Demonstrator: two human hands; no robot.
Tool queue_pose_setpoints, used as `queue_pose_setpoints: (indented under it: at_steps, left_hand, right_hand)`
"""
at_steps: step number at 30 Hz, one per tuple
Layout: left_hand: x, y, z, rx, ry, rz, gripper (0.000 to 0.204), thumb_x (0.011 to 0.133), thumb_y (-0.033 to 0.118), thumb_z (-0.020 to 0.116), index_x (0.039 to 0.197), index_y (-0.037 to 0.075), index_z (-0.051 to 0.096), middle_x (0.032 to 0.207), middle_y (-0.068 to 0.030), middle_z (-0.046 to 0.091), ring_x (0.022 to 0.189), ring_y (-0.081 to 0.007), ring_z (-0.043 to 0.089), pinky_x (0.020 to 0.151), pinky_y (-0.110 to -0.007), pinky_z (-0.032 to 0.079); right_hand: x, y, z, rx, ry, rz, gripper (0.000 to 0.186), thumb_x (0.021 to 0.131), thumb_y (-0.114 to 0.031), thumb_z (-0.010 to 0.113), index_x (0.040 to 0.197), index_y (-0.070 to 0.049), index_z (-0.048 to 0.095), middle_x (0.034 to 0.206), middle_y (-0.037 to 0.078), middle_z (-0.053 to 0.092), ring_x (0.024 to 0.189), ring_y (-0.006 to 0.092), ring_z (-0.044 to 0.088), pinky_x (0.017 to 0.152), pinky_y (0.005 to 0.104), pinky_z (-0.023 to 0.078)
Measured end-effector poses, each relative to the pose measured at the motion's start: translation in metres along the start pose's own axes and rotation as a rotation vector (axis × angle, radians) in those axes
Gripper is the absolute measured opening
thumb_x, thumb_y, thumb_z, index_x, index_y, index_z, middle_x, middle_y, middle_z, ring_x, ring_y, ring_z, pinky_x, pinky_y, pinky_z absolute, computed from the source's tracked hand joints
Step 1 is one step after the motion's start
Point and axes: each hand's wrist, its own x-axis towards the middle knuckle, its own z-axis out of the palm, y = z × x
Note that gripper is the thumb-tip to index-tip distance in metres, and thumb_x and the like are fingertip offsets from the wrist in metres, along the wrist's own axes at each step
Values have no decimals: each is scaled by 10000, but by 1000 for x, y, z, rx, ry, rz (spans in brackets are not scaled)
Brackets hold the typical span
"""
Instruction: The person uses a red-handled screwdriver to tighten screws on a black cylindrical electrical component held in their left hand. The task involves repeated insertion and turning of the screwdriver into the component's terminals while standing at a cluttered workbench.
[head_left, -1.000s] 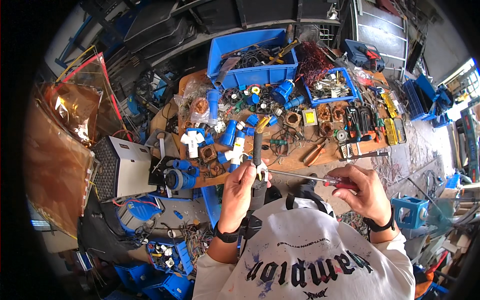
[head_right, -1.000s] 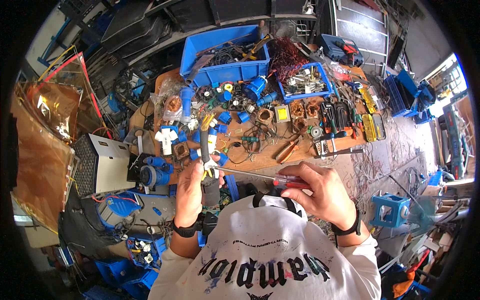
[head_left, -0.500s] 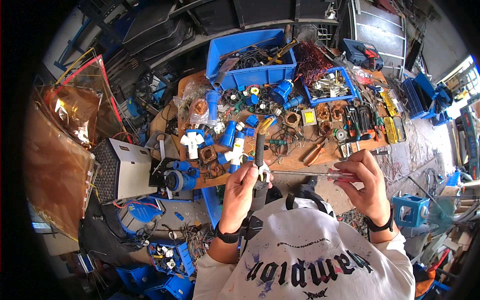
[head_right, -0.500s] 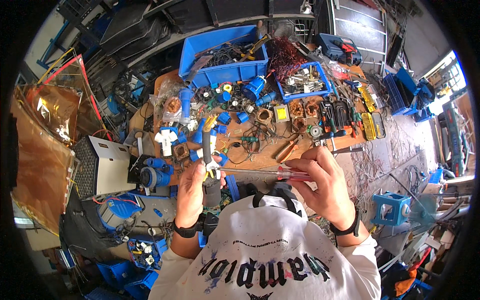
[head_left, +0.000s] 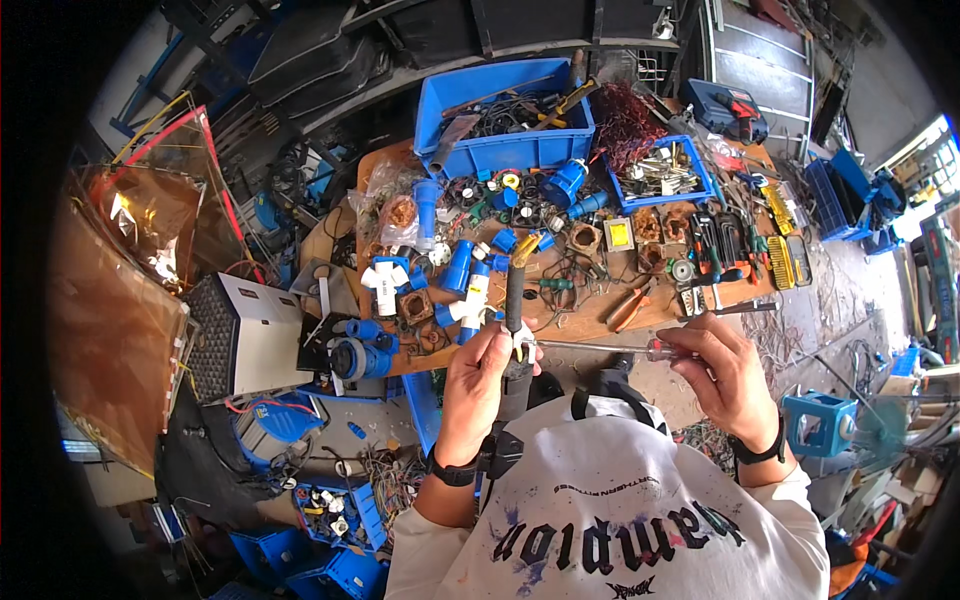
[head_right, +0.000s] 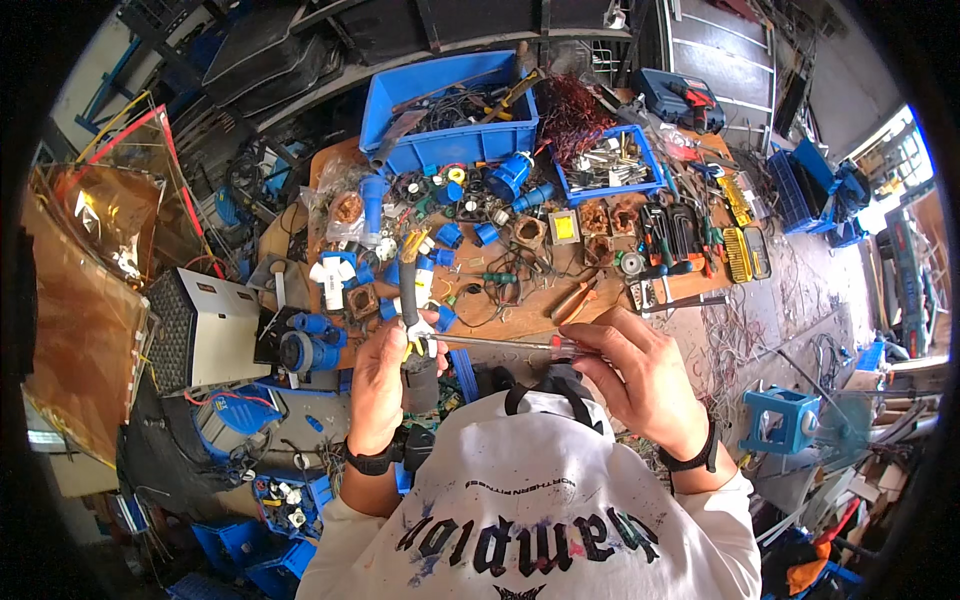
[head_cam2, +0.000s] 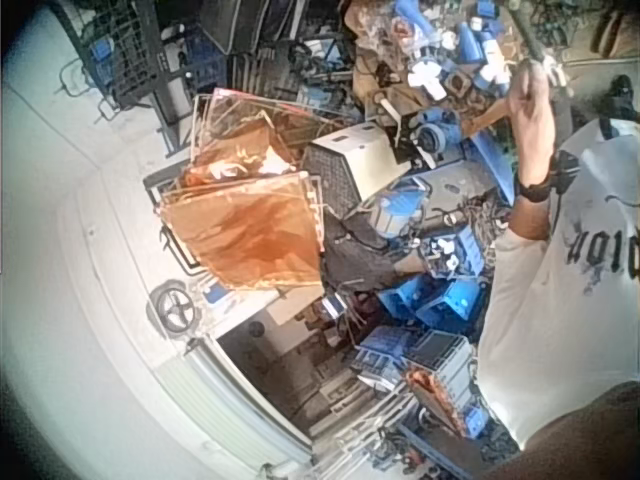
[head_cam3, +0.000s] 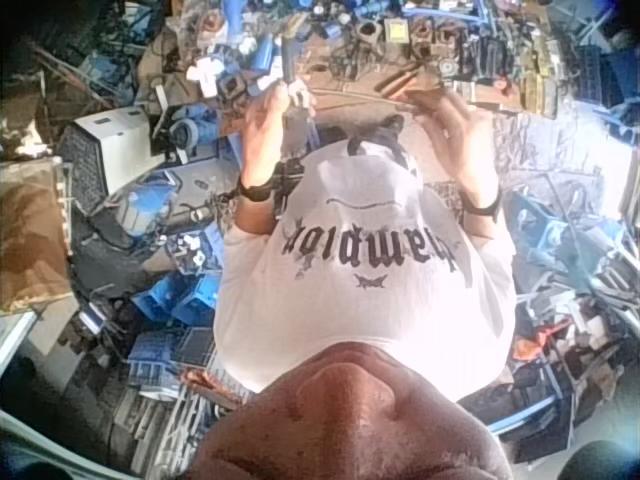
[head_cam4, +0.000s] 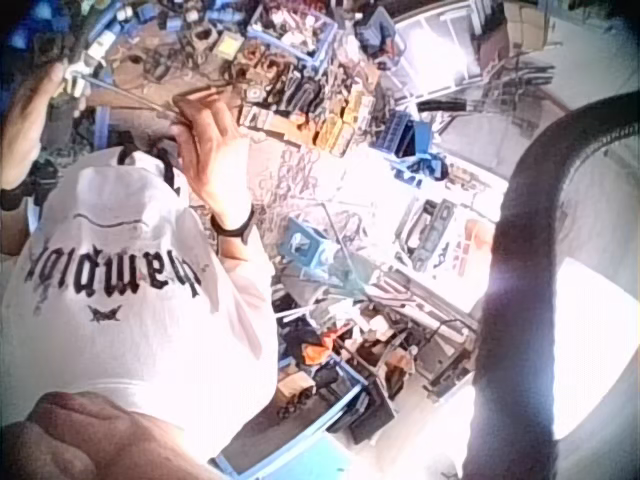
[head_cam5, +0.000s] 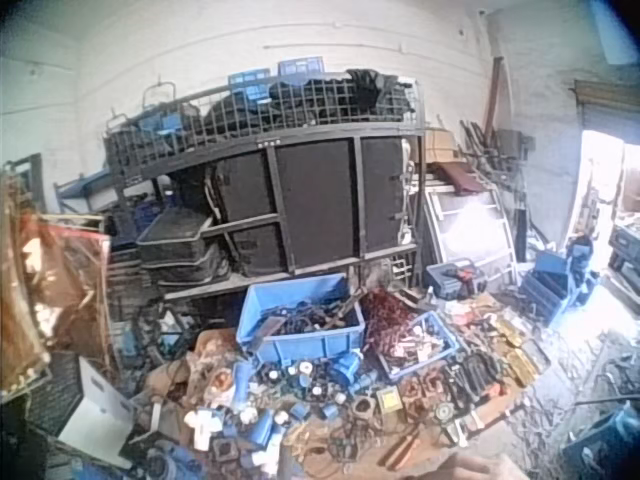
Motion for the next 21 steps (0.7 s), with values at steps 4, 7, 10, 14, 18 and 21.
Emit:
queue_pose_setpoints:
  at_steps: [4,7,10,14,18,21]
  left_hand:
    - [0,-1,0,4,-15,-4,358,983,291,499,1109,-30,596,857,-77,636,753,-126,603,680,-265,504]
    - [-1,0,2,6,-12,-18,363,981,297,503,1109,-29,597,833,-72,633,735,-123,600,676,-257,497]
    - [-1,-2,2,17,-14,-13,366,980,303,504,1107,-27,599,818,-72,632,720,-121,595,671,-252,489]
    - [-1,-4,3,11,-16,-16,368,981,306,501,1101,-26,603,823,-74,633,717,-119,592,672,-251,486]
    - [1,0,7,22,-13,-21,366,985,304,494,1089,-29,606,815,-65,624,711,-116,583,674,-249,482]
    - [18,10,18,78,-66,14,420,997,342,444,1126,-35,578,819,-68,612,717,-123,585,656,-257,486]
  right_hand:
    - [-4,3,6,50,90,-5,358,688,17,736,1024,-65,640,898,87,546,742,237,587,645,323,506]
    - [-4,2,6,74,120,2,360,679,36,737,1011,-71,648,912,81,509,730,217,570,632,305,507]
    - [-6,2,6,97,135,12,349,679,53,734,997,-66,655,915,79,496,739,195,571,625,287,511]
    - [-10,2,5,163,153,62,336,678,62,735,985,-52,661,921,76,497,757,175,578,623,273,516]
    - [-14,8,3,146,224,56,323,683,61,731,981,-38,656,942,79,505,764,168,580,635,259,514]
    - [-14,13,1,156,359,87,305,699,71,708,980,-22,634,966,82,517,776,148,570,637,238,504]
